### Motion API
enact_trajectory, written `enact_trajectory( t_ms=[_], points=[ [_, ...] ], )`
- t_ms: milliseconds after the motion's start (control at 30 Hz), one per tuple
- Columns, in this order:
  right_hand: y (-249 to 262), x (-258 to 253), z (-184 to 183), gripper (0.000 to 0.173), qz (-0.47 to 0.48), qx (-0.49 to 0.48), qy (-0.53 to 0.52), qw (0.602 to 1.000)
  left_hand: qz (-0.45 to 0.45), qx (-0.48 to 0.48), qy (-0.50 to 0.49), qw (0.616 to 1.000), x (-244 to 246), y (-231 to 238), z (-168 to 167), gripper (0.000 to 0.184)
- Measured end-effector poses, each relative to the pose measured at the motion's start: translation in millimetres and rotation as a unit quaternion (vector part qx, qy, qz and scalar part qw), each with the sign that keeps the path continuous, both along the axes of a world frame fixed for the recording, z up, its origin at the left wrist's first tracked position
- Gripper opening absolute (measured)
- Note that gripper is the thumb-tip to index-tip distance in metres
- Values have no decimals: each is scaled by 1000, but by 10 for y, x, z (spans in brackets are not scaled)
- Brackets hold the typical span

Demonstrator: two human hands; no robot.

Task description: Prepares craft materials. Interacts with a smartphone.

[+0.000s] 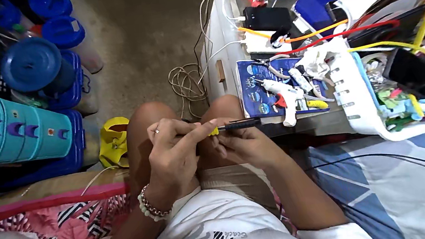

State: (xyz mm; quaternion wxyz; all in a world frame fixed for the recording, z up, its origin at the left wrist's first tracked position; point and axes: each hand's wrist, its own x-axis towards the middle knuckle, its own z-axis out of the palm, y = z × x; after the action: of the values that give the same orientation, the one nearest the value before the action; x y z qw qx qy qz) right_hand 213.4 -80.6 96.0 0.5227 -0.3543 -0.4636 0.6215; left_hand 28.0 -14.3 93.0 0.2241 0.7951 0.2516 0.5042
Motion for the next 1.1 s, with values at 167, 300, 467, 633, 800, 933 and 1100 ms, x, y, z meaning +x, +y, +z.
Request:
enact_trajectory(
  t_ms=[167, 300, 467, 633, 800, 933, 1100],
  points=[
    [-158, -194, 131, 27, -166, 31, -178, 969, 53, 26, 82, 995, -21, 18, 31, 28],
    [-193, -241, 135, 29, -286, 150, -486, 812, 70, 65, 174, 980, -15, 29, 10, 34],
    [-76, -53, 325, 28, -237, 202, -624, 717, 19, 97, 218, 971, -33, 29, 9, 29],
    [189, 404, 465, 26, 28, 116, -400, 909, -54, 76, 157, 983, -87, 47, 48, 22],
    [337, 503, 287, 23, 185, 78, -166, 965, -74, 50, 91, 992, -87, -17, 14, 18],
    [323, 472, 105, 23, 208, 44, -68, 975, -47, 42, 39, 997, -40, -61, -53, 13],
    [209, 299, -180, 18, 195, -8, 126, 973, -25, 67, 43, 996, 2, -86, -108, 20]
  ],
)
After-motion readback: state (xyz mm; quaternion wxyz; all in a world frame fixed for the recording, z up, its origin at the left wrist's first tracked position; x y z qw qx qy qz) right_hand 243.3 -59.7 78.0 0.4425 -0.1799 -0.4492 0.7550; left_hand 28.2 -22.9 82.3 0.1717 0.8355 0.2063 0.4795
